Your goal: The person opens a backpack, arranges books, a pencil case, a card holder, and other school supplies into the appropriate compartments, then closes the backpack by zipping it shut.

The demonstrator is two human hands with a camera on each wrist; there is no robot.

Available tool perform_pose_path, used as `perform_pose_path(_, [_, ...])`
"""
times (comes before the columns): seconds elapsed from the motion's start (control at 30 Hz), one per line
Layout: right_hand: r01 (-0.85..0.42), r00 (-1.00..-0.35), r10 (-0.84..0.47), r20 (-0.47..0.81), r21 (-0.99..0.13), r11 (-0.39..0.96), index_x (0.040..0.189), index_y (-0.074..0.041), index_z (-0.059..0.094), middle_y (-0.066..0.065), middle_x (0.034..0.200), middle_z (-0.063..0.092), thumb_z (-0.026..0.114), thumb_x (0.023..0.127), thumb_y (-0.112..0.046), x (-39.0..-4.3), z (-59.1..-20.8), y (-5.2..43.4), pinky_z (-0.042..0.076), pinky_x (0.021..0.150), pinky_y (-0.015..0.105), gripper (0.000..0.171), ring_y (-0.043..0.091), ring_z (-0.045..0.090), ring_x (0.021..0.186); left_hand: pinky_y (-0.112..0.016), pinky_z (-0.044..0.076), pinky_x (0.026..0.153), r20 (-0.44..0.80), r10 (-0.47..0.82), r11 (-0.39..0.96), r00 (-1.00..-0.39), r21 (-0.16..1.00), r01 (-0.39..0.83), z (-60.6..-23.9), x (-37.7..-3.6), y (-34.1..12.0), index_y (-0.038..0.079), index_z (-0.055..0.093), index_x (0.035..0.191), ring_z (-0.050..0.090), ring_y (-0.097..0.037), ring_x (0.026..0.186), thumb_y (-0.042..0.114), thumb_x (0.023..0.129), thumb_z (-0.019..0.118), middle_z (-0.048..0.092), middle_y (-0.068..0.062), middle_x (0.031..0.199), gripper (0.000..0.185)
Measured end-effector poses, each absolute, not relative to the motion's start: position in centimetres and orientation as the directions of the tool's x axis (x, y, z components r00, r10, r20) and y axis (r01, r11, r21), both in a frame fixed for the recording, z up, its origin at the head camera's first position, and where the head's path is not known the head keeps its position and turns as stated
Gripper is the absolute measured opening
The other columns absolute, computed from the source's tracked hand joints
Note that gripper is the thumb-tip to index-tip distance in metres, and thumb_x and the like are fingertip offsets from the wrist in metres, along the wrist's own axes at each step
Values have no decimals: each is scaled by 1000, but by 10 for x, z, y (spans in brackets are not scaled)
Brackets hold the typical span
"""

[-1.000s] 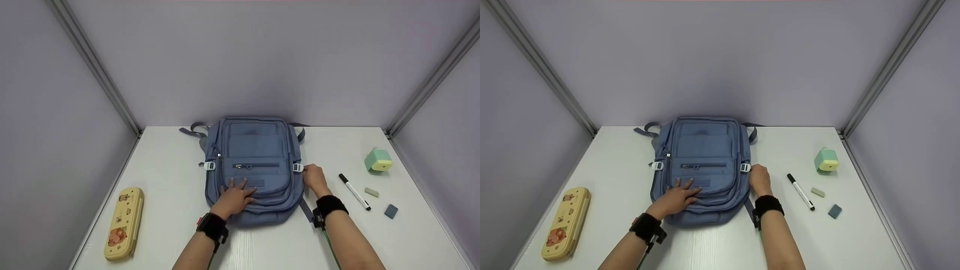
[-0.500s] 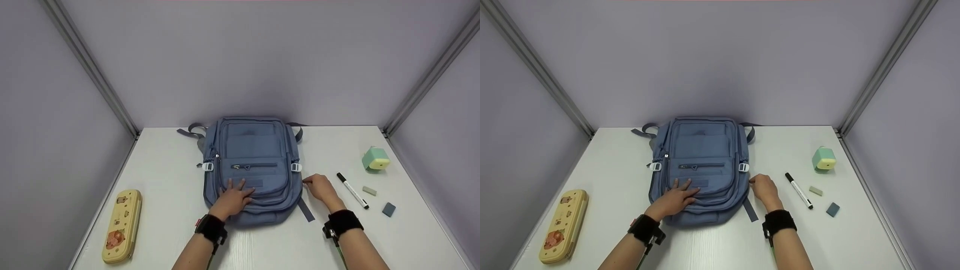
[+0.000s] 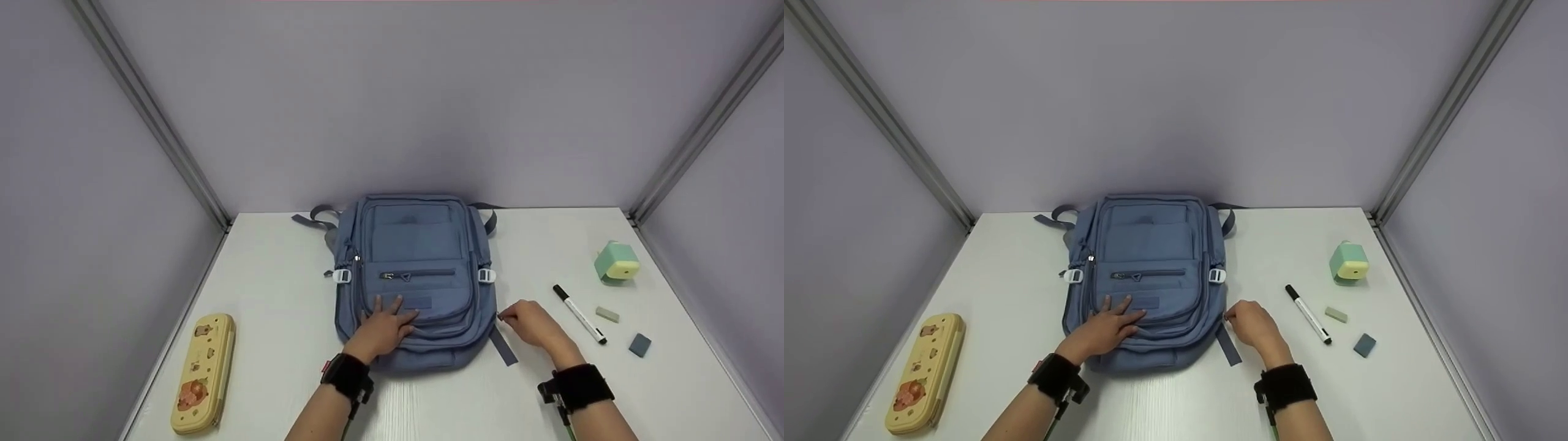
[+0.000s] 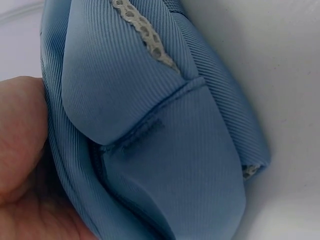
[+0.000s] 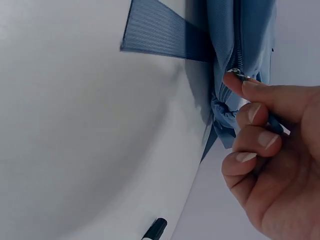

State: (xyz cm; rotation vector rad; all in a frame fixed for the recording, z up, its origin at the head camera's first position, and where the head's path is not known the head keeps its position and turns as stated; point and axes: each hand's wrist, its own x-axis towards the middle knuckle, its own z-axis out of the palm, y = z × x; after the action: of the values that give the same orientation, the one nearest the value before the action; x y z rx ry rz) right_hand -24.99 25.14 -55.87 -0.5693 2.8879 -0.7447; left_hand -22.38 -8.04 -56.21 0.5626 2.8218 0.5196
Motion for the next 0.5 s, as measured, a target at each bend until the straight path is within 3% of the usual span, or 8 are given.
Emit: perform_pose_path(0.5, [-327, -921, -389, 2, -547, 771, 97, 5, 75, 13, 92, 71, 64, 87, 5, -227, -551, 233, 53, 75, 43, 15, 29, 67, 86, -76, 23, 96, -139, 404, 869, -904, 368, 332, -561, -224, -86, 26, 53, 143, 14, -57, 138, 37, 104, 44, 29, -14, 157, 41])
